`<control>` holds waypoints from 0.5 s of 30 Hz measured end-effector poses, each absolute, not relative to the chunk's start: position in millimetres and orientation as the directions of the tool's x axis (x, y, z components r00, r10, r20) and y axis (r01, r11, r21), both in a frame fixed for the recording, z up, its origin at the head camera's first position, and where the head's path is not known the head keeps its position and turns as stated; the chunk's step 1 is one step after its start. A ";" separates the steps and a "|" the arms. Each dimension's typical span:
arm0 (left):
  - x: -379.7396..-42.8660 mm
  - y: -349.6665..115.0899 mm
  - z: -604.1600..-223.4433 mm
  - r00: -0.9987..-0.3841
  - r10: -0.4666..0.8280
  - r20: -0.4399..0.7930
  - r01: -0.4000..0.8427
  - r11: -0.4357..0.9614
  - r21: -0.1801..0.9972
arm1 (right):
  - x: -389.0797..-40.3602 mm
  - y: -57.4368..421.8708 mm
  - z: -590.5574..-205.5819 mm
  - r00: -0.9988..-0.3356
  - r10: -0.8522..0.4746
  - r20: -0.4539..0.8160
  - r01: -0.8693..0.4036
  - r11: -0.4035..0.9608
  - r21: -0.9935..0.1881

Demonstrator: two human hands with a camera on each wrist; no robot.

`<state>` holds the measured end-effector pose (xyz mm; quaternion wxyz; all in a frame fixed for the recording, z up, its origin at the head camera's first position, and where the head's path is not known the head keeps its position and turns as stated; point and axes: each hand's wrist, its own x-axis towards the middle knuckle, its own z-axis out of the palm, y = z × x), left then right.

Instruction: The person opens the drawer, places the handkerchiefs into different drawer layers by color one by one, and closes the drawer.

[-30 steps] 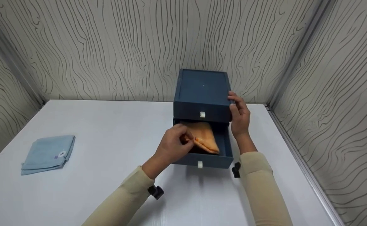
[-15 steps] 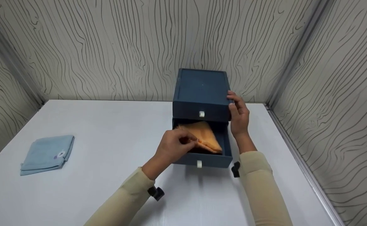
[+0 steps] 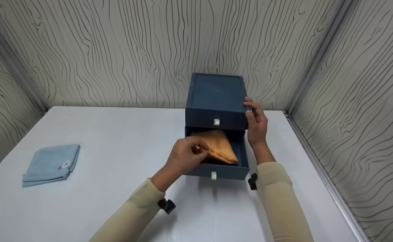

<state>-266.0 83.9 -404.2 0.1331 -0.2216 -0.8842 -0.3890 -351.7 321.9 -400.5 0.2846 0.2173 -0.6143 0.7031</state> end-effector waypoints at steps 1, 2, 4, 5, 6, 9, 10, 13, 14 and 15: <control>-266.0 84.2 -403.7 -0.872 0.293 0.391 0.485 0.611 0.625 | -351.7 321.5 -400.6 -0.744 0.133 0.654 -0.667 -0.093 -0.739; -265.5 84.5 -403.0 -0.879 0.299 0.372 0.475 0.627 0.617 | -351.5 321.5 -400.6 -0.746 0.128 0.653 -0.665 -0.106 -0.739; -264.5 85.3 -401.7 -0.891 0.307 0.334 0.453 0.654 0.606 | -351.6 321.7 -400.7 -0.746 0.123 0.654 -0.666 -0.116 -0.737; -264.2 85.6 -401.1 -0.895 0.312 0.318 0.444 0.668 0.597 | -351.7 321.9 -400.9 -0.744 0.122 0.657 -0.668 -0.119 -0.734; -263.9 85.8 -400.8 -0.898 0.316 0.306 0.440 0.681 0.586 | -352.2 322.4 -401.4 -0.743 0.118 0.658 -0.669 -0.123 -0.733; -263.3 85.6 -401.1 -0.899 0.318 0.302 0.438 0.692 0.574 | -353.2 323.2 -402.3 -0.736 0.111 0.668 -0.677 -0.128 -0.725; -263.3 85.5 -401.4 -0.898 0.316 0.306 0.439 0.687 0.579 | -353.5 323.4 -402.6 -0.734 0.108 0.671 -0.679 -0.132 -0.722; -263.4 84.4 -403.0 -0.893 0.303 0.331 0.448 0.649 0.615 | -354.1 323.6 -402.9 -0.723 0.104 0.682 -0.690 -0.125 -0.713; -263.5 84.0 -403.5 -0.893 0.298 0.337 0.450 0.630 0.633 | -354.3 323.6 -402.9 -0.721 0.102 0.685 -0.693 -0.125 -0.710; -263.6 83.6 -403.8 -0.891 0.296 0.343 0.453 0.611 0.649 | -354.3 323.6 -402.9 -0.720 0.100 0.687 -0.694 -0.126 -0.709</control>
